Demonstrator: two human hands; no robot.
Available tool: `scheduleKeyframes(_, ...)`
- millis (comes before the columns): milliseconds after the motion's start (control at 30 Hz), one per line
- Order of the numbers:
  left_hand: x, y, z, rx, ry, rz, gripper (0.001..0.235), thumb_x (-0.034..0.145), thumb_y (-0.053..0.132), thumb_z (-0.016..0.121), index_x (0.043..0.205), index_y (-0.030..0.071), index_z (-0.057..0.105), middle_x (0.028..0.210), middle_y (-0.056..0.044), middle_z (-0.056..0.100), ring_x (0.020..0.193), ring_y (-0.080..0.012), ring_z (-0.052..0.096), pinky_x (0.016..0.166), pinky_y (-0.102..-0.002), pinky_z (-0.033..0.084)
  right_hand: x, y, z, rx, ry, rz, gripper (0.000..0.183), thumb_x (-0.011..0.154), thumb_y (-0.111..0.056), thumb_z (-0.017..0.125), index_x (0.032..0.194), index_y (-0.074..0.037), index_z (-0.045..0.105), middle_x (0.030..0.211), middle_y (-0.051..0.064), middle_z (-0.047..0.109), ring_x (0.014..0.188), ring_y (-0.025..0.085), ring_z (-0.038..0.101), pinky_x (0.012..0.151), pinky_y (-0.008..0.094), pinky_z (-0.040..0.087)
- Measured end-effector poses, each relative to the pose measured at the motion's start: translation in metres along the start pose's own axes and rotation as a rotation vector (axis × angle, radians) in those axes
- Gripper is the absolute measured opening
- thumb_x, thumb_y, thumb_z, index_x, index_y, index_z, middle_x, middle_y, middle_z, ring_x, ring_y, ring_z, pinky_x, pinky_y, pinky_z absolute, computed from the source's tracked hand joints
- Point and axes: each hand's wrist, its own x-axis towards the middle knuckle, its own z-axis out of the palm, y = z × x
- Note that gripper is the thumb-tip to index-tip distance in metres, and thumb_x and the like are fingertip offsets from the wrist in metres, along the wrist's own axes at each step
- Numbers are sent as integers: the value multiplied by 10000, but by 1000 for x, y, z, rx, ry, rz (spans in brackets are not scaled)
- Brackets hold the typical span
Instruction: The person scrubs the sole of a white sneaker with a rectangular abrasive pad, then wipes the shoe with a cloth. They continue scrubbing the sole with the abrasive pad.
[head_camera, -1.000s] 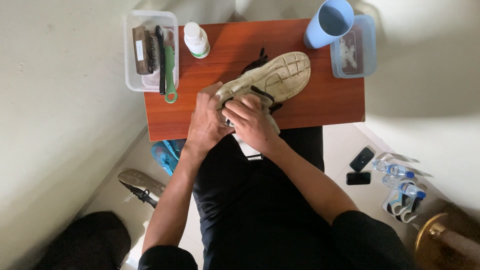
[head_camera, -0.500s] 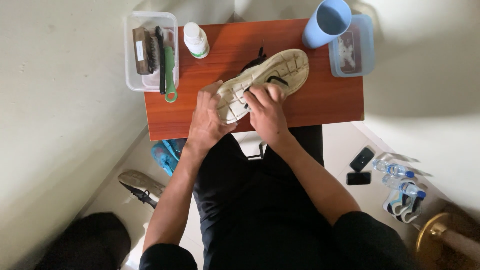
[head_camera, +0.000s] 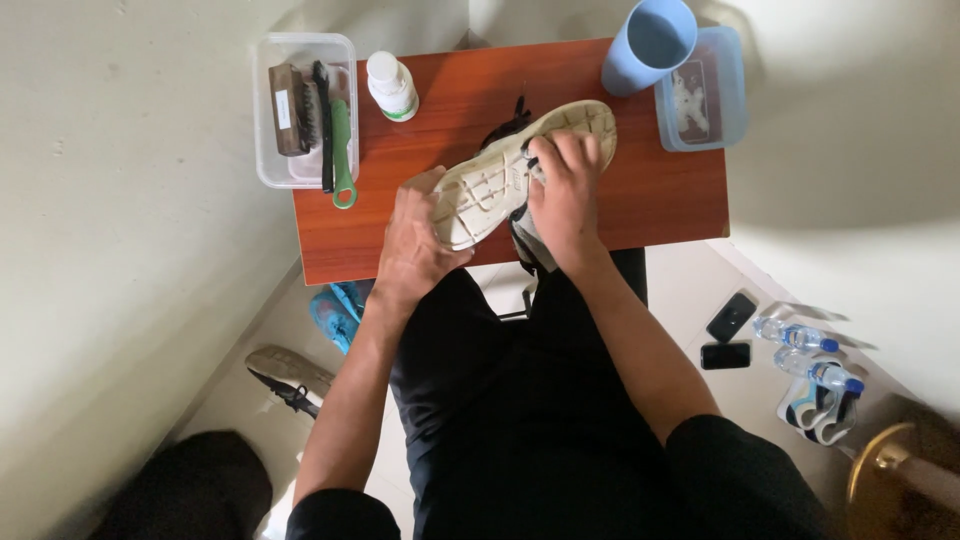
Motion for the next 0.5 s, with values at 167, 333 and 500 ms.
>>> scheduleKeyframes(167, -5, -11, 9, -13, -19, -34, 828, 603, 113, 918, 1206, 35, 356, 1418, -170, 497, 1210, -434, 541, 686, -553, 639, -12, -46, 14, 53, 23, -92, 491, 674, 51, 789, 1107, -135, 654, 1051, 25, 572, 997, 251, 463, 924, 438, 396)
scheduleKeyframes(333, -3, -5, 4, 28, -33, -91, 797, 596, 144, 922, 1190, 33, 402, 1413, -156, 508, 1208, -424, 552, 733, -564, 644, -34, -49, 27, 207, 57, -325, 453, 725, 10, 624, 1116, -209, 687, 1042, -3, 584, 920, 236, 560, 864, 398, 423)
scheduleKeyframes(500, 4, 5, -5, 31, -105, -194, 899, 580, 149, 943, 1280, 44, 388, 1429, -139, 489, 1237, -383, 534, 861, -566, 625, -56, -20, -5, 159, 25, -282, 242, 921, -288, 676, 1131, -168, 664, 1133, 39, 621, 979, 252, 582, 900, 362, 428)
